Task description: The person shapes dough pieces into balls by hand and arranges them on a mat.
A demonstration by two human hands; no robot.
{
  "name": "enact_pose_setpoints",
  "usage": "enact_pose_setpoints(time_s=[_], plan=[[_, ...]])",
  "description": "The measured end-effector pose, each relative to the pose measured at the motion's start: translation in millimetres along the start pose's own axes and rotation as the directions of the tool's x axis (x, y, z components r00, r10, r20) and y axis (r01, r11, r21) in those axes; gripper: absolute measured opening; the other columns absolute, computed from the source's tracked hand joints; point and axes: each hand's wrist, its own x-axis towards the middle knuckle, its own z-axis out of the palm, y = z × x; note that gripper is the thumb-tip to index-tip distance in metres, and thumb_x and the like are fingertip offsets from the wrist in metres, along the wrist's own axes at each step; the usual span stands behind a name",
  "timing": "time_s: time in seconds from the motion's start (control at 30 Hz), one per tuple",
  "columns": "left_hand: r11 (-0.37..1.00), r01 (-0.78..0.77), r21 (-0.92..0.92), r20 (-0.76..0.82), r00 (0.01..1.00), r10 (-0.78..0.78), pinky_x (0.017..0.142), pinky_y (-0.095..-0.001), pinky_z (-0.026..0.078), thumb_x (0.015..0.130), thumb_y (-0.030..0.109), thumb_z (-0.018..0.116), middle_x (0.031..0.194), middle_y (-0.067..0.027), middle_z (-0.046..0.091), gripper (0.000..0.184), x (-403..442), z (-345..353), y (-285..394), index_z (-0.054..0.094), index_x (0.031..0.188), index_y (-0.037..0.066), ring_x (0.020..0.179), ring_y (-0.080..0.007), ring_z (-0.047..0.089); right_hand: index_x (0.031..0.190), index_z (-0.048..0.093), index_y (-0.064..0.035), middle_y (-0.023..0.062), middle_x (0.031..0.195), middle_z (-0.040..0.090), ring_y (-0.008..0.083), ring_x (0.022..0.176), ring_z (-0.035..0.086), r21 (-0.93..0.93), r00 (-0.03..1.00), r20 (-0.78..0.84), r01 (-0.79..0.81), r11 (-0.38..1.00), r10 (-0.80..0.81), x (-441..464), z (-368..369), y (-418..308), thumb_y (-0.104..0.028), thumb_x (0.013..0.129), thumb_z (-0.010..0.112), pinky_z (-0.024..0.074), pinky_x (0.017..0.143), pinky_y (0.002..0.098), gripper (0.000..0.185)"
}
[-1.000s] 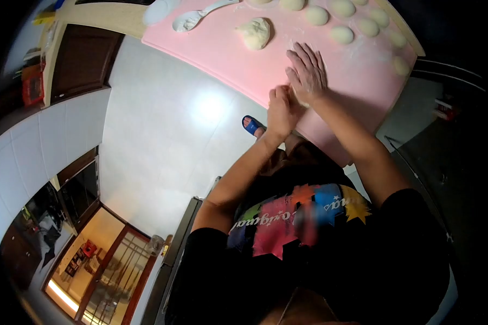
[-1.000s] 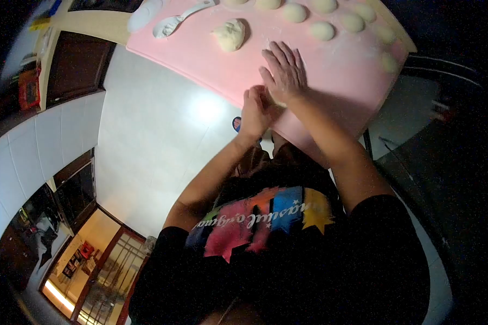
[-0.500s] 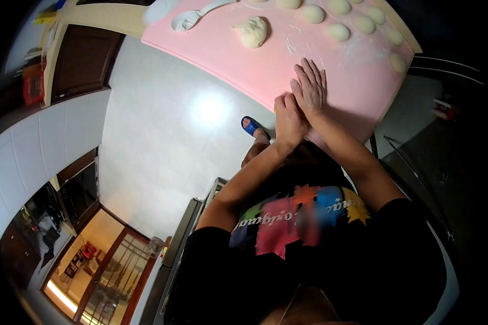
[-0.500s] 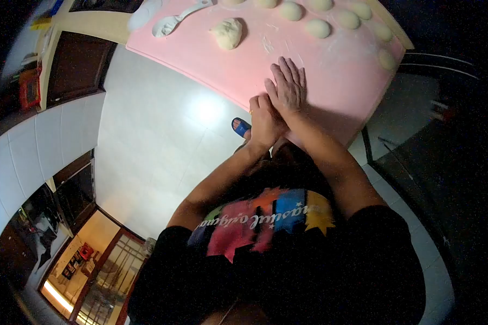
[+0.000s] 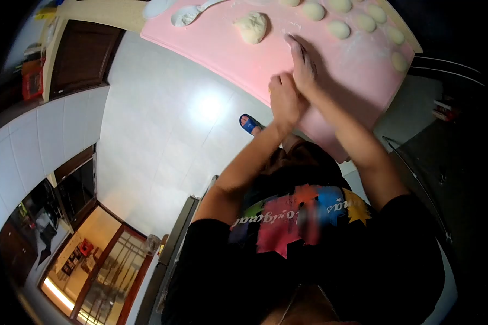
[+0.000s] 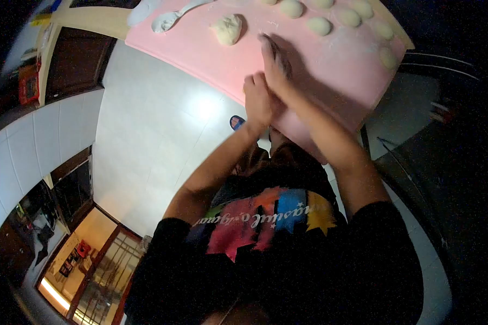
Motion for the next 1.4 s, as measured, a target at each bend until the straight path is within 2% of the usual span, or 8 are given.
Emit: enact_pose_setpoints(time_s=[0.07,0.17,0.47,0.57,0.77,1.07,1.17,1.4], plan=[[0.996,-0.071,-0.047,0.001,0.997,0.071,0.097,-0.0488,0.046,0.072,0.011,0.078,0.127,-0.0277,0.049,0.066,-32,10,-16,0.048,0.13,0.0,0.119,-0.0455,0.048,0.138,0.054,-0.0072,0.016,0.148,0.048,0.0347,0.142,0.039,-0.692,0.945,-0.174,0.084,0.717,-0.279,-44,8,9,-0.029,0.1,0.049,0.0276,0.116,0.0555,0.045],[0.98,-0.112,-0.164,0.031,0.993,0.118,0.099,-0.0497,0.045,0.072,0.008,0.077,0.128,-0.0286,0.049,0.067,-35,-9,-16,0.047,0.131,-0.001,0.119,-0.0458,0.046,0.139,0.052,-0.0076,0.0161,0.147,0.048,0.0364,0.14,0.04,-0.757,0.958,-0.052,0.148,0.637,-0.283,-50,-2,1,-0.03,0.096,0.054,0.0273,0.114,0.0585,0.048],[0.993,0.107,-0.054,0.17,0.981,-0.097,0.093,-0.0474,0.052,0.069,0.02,0.083,0.13,-0.0231,0.049,0.073,49,-26,9,0.049,0.132,0.001,0.117,-0.0423,0.053,0.138,0.051,-0.0064,0.0168,0.149,0.045,0.0336,0.141,0.039,-0.775,0.9,0.141,0.36,0.52,-0.413,46,-16,20,-0.036,0.096,0.055,0.0266,0.115,0.0569,0.052],[0.983,0.179,-0.026,0.021,0.984,-0.179,0.093,-0.0468,0.051,0.072,0.02,0.08,0.124,-0.0228,0.053,0.068,27,-18,27,0.05,0.129,0.0,0.117,-0.042,0.052,0.149,0.043,-0.0116,0.0126,0.158,0.038,0.0301,0.148,0.031,-0.246,0.962,0.272,0.11,0.963,-0.04,49,-22,15,-0.028,0.104,0.039,0.0196,0.12,0.0525,0.049],[0.971,-0.241,0.004,-0.04,0.97,0.241,0.094,-0.048,0.048,0.072,0.008,0.078,0.12,-0.0223,0.054,0.061,-35,9,-19,0.05,0.125,-0.001,0.116,-0.0426,0.05,0.14,0.052,-0.0076,0.0172,0.152,0.042,0.0359,0.144,0.035,-0.773,0.976,-0.114,0.031,0.634,-0.186,-51,-2,19,-0.031,0.097,0.051,0.021,0.118,0.0592,0.049],[0.991,0.104,-0.087,0.112,0.989,-0.094,0.092,-0.0477,0.051,0.068,0.017,0.083,0.126,-0.0236,0.051,0.07,49,-27,-3,0.051,0.127,-0.001,0.116,-0.0399,0.053,0.139,0.051,-0.0071,0.0156,0.15,0.045,0.0327,0.142,0.038,-0.79,0.908,0.148,0.346,0.506,-0.391,47,-17,10,-0.035,0.098,0.051,0.0251,0.116,0.0566,0.049],[0.986,0.157,-0.047,0.055,0.986,-0.155,0.09,-0.0481,0.052,0.067,0.018,0.083,0.128,-0.0237,0.05,0.069,35,-16,16,0.051,0.125,0.0,0.113,-0.0409,0.054,0.14,0.051,-0.0078,0.0158,0.149,0.047,0.0339,0.14,0.04,-0.202,0.949,0.218,0.273,0.941,-0.229,55,-21,12,-0.027,0.101,0.046,0.0263,0.116,0.0565,0.044],[0.98,-0.176,-0.093,-0.018,0.984,0.175,0.092,-0.0474,0.05,0.071,0.014,0.081,0.121,-0.0248,0.052,0.069,-27,5,-17,0.049,0.131,0.001,0.109,-0.0431,0.052,0.141,0.05,-0.0077,0.0169,0.152,0.043,0.0362,0.142,0.037,-0.772,0.967,-0.124,0.047,0.634,-0.223,-46,-9,20,-0.031,0.094,0.055,0.0235,0.115,0.0612,0.053]])
